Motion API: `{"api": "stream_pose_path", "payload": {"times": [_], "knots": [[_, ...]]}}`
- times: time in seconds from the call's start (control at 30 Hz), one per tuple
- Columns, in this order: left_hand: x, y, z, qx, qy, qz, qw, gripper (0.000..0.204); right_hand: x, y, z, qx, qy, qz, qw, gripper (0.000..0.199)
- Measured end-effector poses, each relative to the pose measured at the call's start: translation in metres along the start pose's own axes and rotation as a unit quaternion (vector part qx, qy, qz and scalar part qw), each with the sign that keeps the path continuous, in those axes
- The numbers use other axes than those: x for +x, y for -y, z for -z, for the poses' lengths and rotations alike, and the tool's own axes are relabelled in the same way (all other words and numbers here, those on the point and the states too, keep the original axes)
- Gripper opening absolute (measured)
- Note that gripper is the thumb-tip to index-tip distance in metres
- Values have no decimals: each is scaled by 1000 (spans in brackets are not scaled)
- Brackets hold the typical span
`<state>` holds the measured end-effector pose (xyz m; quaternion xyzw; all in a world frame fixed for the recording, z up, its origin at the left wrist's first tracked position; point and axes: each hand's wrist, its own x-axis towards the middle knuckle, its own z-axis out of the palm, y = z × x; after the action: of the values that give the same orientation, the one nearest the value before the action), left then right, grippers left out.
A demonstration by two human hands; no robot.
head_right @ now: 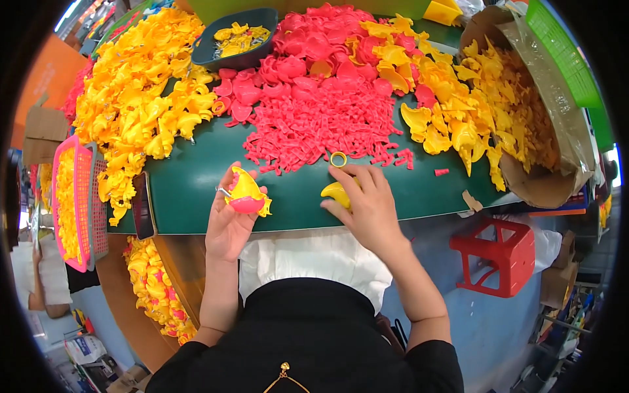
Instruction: Assembling small yellow toy ducks by manually attaching pink components and small rings.
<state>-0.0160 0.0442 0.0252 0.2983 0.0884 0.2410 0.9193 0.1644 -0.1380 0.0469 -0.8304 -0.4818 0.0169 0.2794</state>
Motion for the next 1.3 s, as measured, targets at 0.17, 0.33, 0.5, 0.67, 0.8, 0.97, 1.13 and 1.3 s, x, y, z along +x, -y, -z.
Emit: {"api": "stream_pose_path", "payload": {"times": [0.17, 0.33, 0.5, 0.67, 0.8, 0.97, 1.13, 1.3], "knots": [[0, 10, -4, 31, 15, 38, 999, 80, -13, -33, 25, 84, 105, 79, 988, 56], [0, 27, -18, 104, 22, 35, 994, 82, -14, -2, 14, 223, -49, 31, 973, 63], [-1, 27, -31, 125, 65, 9, 990, 84, -10, 51, 0, 372, -40, -14, 927, 56], [1, 27, -29, 159, 74, 12, 984, 81, -10, 49, -6, 419, -24, -17, 908, 54], [3, 21, -33, 157, 84, 20, 984, 78, -10, 45, -10, 417, -17, -3, 909, 52], [0, 22, -28, 142, 47, 29, 988, 71, -13, 46, -8, 464, 25, -44, 884, 48], [0, 24, -41, 194, 52, 4, 980, 70, -10, 38, 0, 610, 74, -114, 780, 51], [-4, 28, -43, 238, 52, -8, 970, 68, -15, 42, -1, 654, 79, -169, 733, 59]]}}
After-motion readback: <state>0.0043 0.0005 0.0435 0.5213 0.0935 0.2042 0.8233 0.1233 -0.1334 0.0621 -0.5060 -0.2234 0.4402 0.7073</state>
